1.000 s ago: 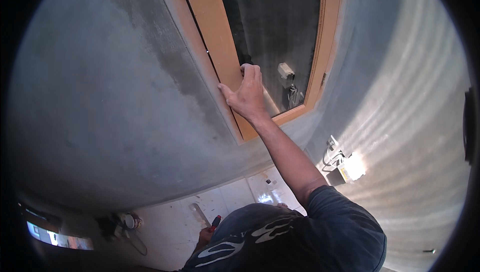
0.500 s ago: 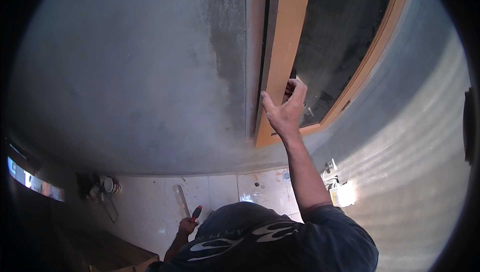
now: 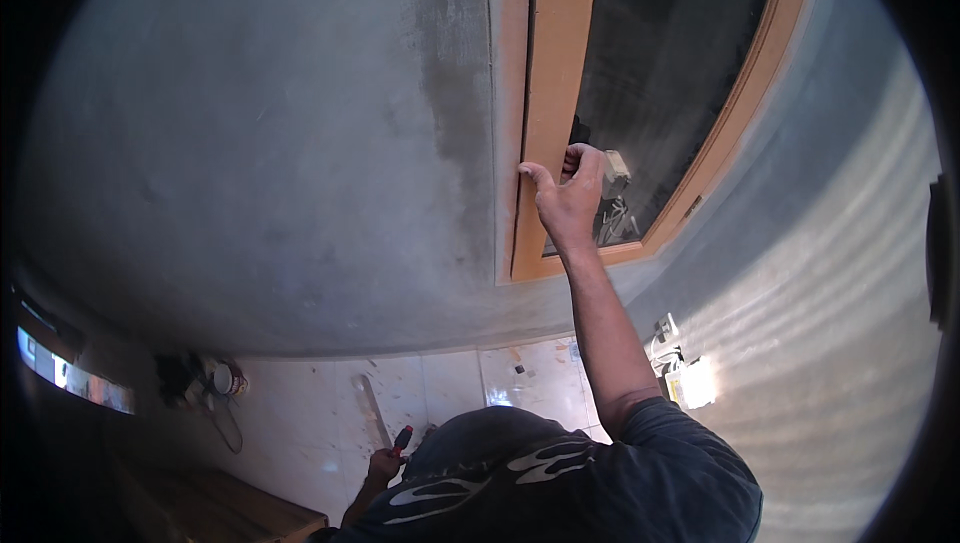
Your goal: The person installs a door latch and strike plate on a wooden door frame. They use a hammer to drive nails into the frame and a screwdriver to tighten screws on the latch mechanism. The person moves between the door frame and a nearby work area to retrieve tools.
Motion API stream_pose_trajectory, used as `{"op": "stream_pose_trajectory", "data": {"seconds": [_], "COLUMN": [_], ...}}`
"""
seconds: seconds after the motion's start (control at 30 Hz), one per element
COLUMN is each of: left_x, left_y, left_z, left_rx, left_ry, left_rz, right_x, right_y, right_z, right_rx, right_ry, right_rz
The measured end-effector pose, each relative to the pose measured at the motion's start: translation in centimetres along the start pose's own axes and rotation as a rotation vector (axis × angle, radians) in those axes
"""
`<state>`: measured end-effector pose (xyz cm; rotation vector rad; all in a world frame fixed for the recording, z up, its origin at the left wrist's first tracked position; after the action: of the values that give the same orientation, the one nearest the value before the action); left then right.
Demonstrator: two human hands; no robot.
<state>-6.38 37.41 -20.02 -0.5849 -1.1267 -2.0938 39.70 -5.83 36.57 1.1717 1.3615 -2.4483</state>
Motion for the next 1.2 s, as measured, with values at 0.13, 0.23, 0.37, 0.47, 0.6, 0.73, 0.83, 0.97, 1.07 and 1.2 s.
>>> {"op": "stream_pose_trajectory", "data": {"seconds": [0.13, 0.23, 0.37, 0.47, 0.6, 0.73, 0.83, 0.97, 1.07, 1.2], "left_x": [-0.1, 0.0, 0.5, 1.0, 1.6, 2.3, 2.4, 2.8, 4.3, 9.3], "left_y": [1.6, 2.4, 3.4, 3.4, 3.6, 3.0, 2.8, 4.1, 6.0, 6.9], "left_z": [0.7, 0.5, 0.8, 0.9, 1.2, 2.0, 1.9, 1.1, 0.5, 0.0], "left_rx": [-0.076, -0.007, -0.041, -0.087, -0.107, -0.149, -0.181, 0.028, 0.000, 0.005], "left_ry": [0.034, -0.002, 0.044, 0.026, -0.024, 0.022, 0.030, 0.056, 0.119, 0.204], "left_rz": [-0.055, 0.022, 0.016, -0.002, -0.066, 0.008, 0.029, -0.032, -0.033, 0.062], "right_x": [0.5, 0.7, 0.3, 0.0, -0.5, -1.2, -1.2, -0.6, 1.5, 10.9], "right_y": [0.2, 0.5, 0.6, 1.0, 1.0, 1.5, 2.0, 2.8, 5.5, 11.5], "right_z": [-0.1, -0.3, -0.2, 0.1, 0.9, 1.7, 1.4, 2.0, 2.2, -0.1], "right_rx": [-0.019, 0.010, 0.054, 0.038, 0.045, 0.174, 0.222, 0.033, -0.275, -0.308], "right_ry": [0.015, 0.020, 0.045, -0.023, -0.077, 0.015, -0.032, -0.031, -0.016, -0.235], "right_rz": [0.049, 0.031, 0.001, -0.074, -0.094, -0.102, -0.098, -0.039, -0.096, -0.158]}}
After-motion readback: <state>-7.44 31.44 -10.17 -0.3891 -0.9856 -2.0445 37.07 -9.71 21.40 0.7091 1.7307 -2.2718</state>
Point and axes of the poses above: each hand's wrist, its own x-axis away from the middle knuckle, its own z-axis out of the back of the hand, y = z × x, the point moved 7 cm from there along -x, towards the middle knuckle, and after that the axes turned 10 degrees about x, right-handed, at the moved point
